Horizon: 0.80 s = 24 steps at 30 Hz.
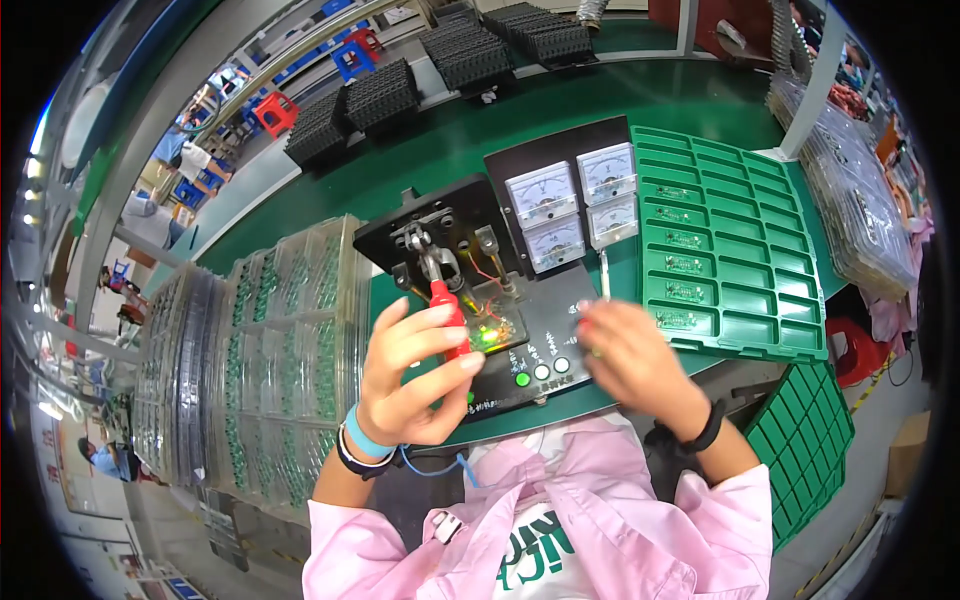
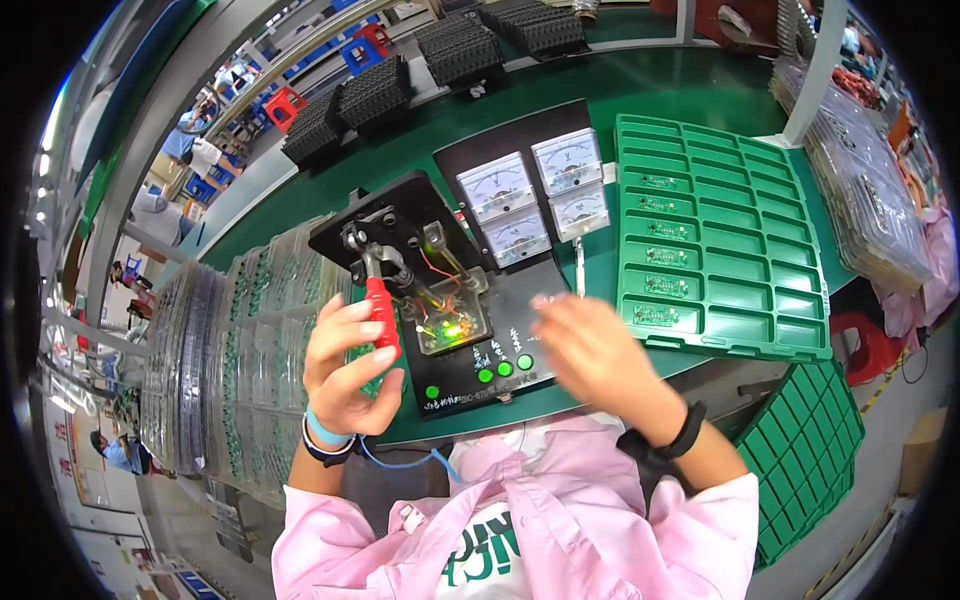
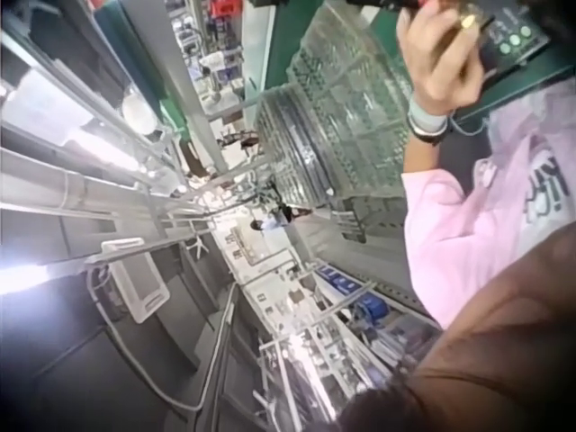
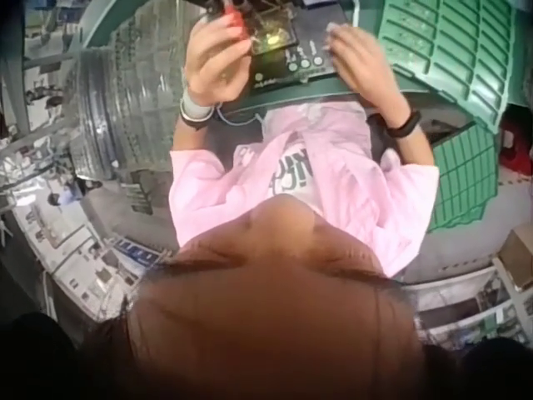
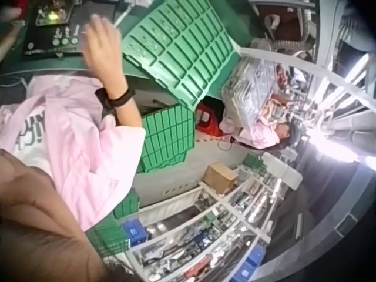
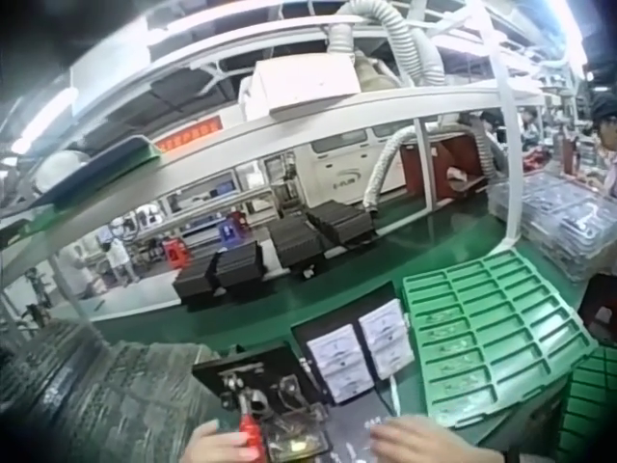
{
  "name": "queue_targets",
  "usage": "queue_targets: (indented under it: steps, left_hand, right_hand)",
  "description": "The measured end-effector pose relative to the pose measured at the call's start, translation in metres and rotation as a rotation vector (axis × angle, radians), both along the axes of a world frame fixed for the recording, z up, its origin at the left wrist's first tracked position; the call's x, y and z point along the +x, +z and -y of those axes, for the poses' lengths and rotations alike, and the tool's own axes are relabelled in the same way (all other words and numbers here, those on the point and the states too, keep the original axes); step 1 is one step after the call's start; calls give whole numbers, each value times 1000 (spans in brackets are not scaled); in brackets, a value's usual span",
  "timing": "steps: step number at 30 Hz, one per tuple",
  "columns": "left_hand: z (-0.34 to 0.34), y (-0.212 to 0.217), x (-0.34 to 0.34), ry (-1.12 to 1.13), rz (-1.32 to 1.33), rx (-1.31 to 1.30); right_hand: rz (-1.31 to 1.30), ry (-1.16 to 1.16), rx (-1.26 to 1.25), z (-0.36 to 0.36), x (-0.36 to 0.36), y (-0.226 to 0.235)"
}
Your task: The person tests circuit boards by placing them into a testing machine, pulling a red lever, and pressing buttons. After each test, the person removes the board and places it into a green tray, eventually replacing the full tray with an empty one.
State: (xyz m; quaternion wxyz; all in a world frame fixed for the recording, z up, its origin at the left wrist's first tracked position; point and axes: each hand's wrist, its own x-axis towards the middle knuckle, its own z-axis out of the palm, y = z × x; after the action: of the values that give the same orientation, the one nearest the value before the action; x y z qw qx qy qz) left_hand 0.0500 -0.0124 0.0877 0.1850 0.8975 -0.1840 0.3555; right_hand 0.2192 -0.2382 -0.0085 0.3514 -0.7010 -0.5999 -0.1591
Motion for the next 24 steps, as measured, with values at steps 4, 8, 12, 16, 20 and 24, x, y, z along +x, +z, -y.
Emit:
queue_targets:
  steps: [4, 8, 12, 16, 20, 24]
  left_hand:
    - [-15, -54, -32, 194, 127, 23]
    - [-23, -89, -47, 248, -69, -95]
    - [-27, -91, -39, 314, -183, 11]
    - [-40, -93, -37, 377, -221, -61]
    - [-32, -87, -29, 422, -422, 52]
    - [-30, -86, -33, 422, -535, 169]
  right_hand:
    - [196, 40, 109, -4, -39, -14]
    - [179, 6, 10, -5, -58, -45]
    - [110, -11, -68, -7, -62, -49]
    - [93, -21, -57, -8, -64, -50]
    - [95, -34, -52, -10, -63, -47]
    - [-3, 54, -90, -16, -57, -31]
